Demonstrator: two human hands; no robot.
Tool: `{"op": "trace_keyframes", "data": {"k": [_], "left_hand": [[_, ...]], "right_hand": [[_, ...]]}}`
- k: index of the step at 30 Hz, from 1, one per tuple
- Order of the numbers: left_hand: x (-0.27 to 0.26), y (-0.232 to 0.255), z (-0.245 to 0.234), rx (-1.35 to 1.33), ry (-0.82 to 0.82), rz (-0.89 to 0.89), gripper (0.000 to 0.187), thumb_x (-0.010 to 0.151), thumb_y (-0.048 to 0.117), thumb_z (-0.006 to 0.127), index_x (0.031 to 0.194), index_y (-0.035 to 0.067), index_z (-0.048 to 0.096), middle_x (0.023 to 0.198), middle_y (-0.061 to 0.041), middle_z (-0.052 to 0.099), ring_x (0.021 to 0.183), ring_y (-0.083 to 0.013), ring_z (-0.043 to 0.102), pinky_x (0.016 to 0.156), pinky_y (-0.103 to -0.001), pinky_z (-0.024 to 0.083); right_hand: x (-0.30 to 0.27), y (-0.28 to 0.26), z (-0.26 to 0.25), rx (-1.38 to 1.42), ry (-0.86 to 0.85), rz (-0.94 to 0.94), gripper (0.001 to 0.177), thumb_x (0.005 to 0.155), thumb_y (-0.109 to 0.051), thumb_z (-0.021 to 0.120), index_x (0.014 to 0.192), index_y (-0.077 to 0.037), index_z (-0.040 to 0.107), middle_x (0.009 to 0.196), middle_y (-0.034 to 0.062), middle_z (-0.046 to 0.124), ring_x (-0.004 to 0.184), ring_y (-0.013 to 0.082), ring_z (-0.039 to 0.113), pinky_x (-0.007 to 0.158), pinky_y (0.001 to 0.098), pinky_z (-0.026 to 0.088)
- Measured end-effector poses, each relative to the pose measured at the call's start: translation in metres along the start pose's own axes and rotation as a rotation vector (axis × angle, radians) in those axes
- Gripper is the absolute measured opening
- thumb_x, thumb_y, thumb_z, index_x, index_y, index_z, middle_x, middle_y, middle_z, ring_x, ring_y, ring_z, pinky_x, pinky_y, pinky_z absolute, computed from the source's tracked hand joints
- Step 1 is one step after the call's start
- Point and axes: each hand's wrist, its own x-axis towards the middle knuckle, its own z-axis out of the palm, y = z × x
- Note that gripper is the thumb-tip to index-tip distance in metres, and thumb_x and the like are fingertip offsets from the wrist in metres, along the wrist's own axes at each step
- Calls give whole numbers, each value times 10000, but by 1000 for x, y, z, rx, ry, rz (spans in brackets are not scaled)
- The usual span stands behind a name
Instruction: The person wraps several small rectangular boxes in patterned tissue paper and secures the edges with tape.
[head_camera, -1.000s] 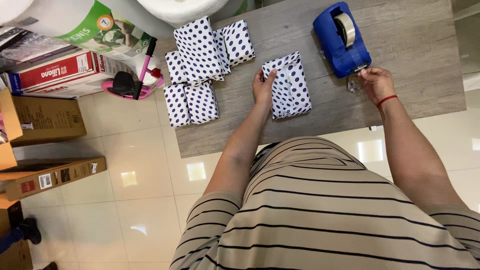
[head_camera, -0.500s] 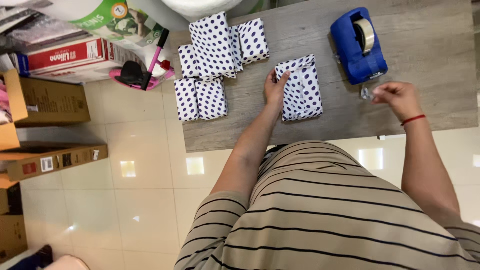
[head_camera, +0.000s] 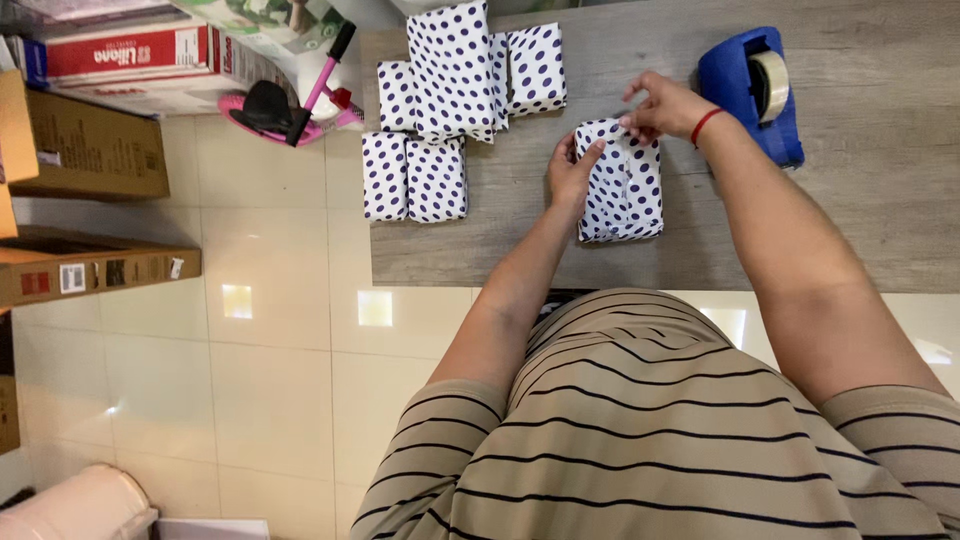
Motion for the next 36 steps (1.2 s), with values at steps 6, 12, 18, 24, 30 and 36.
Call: {"op": "trace_keyframes", "data": {"k": [6, 12, 18, 24, 30, 36], "left_hand": [[17, -18, 1, 29, 50, 44, 793, 703, 273, 849, 1404, 20, 579, 1354, -158, 676, 1203, -245, 649, 1047, -330, 517], [5, -6, 2, 6, 36, 11, 774, 730, 225, 832, 1429, 28, 562, 1375, -168, 665, 1226, -266, 647, 1057, -360, 526], [16, -19, 1, -45, 30, 21, 833, 696, 247, 852, 1438, 16, 553, 1383, -170, 652, 1216, -251, 638, 1042, -347, 531], [20, -23, 0, -57, 23, 45, 844, 695, 242, 855, 1447, 1, 557, 1405, -183, 645, 1252, -235, 629, 1070, -324, 514], [26, -28, -2, -77, 53, 27, 842, 698, 233, 853, 1451, 8, 551, 1361, -182, 666, 1185, -236, 651, 1016, -329, 536], [4, -3, 1, -71, 47, -15, 750, 721, 184, 844, 1410, 23, 594, 1337, -162, 687, 1170, -253, 670, 1002, -354, 563]], "right_hand": [[-2, 18, 15, 13, 82, 43, 341, 1051, -32, 669, 999, -138, 349, 783, 151, 669, 647, 247, 659, 572, 353, 575], [-2, 12, 28, -85, 164, 12, 402, 971, 19, 728, 856, -109, 365, 707, 203, 669, 576, 262, 676, 492, 379, 579], [-2, 6, 29, -170, 139, 35, 403, 983, 14, 734, 859, -98, 368, 694, 221, 669, 588, 280, 691, 526, 380, 603], [4, -4, 42, -745, 268, 57, 250, 830, -162, 786, 674, -113, 596, 536, 80, 683, 534, 177, 712, 601, 344, 566], [-16, -32, 54, -1056, 436, 348, 709, 846, -745, 793, 1035, -63, 771, 1035, 187, 779, 963, 370, 741, 763, 474, 590], [-23, 31, 49, -1271, 798, 85, 1011, 702, -1002, 677, 1108, -92, 508, 798, 71, 741, 658, 281, 758, 528, 416, 562]]}}
